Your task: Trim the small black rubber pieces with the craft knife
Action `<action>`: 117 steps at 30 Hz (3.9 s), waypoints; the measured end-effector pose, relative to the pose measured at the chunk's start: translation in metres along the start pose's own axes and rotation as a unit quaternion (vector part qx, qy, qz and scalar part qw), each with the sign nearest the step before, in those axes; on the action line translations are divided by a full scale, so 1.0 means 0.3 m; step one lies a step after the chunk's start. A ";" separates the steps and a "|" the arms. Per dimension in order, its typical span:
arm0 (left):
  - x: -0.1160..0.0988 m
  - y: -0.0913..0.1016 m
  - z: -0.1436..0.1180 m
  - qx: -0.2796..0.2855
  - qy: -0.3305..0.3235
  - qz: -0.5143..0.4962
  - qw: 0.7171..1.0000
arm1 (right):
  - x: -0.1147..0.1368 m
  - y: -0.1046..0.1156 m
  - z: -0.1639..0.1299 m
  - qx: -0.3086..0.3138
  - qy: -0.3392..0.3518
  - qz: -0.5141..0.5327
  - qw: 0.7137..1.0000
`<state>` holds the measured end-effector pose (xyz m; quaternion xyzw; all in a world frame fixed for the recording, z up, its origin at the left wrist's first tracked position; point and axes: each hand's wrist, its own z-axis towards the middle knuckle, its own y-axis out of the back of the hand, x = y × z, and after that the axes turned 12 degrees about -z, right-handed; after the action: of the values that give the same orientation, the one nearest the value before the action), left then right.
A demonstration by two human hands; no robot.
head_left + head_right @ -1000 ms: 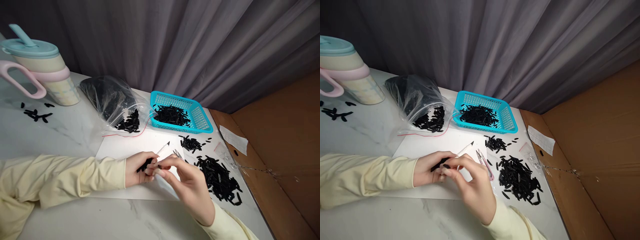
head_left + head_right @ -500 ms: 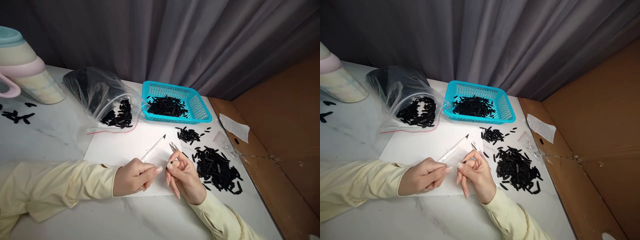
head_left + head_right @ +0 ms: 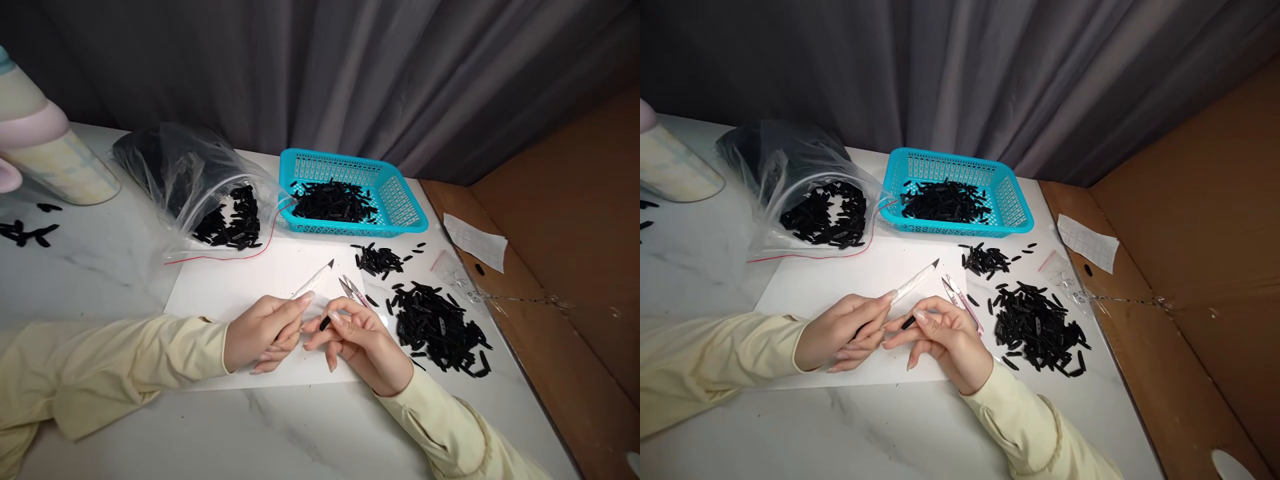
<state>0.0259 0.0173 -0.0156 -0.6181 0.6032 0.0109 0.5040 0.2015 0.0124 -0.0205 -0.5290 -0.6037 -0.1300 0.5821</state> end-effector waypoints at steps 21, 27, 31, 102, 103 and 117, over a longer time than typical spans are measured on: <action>0.006 -0.015 -0.025 0.026 -0.112 0.254 0.960 | 0.002 0.000 -0.006 0.060 -0.011 -0.085 0.995; 0.018 -0.007 -0.029 0.047 -0.139 0.269 0.952 | 0.002 -0.005 -0.004 0.045 -0.015 -0.097 0.994; 0.022 0.001 -0.022 0.036 -0.142 0.239 0.960 | 0.004 -0.004 -0.003 0.054 -0.028 -0.097 0.993; -0.004 0.004 -0.018 0.066 0.037 0.025 0.997 | -0.004 0.004 -0.007 0.074 -0.011 -0.088 0.993; -0.003 0.003 -0.019 0.068 0.035 0.026 0.997 | -0.004 0.004 -0.007 0.075 -0.011 -0.088 0.993; -0.003 0.003 -0.011 0.067 0.029 0.024 0.997 | -0.004 0.000 -0.011 0.067 0.020 -0.081 0.994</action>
<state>0.0232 0.0161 -0.0141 -0.5682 0.6315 -0.0354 0.5264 0.2032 0.0092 -0.0207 -0.4354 -0.6404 -0.1469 0.6154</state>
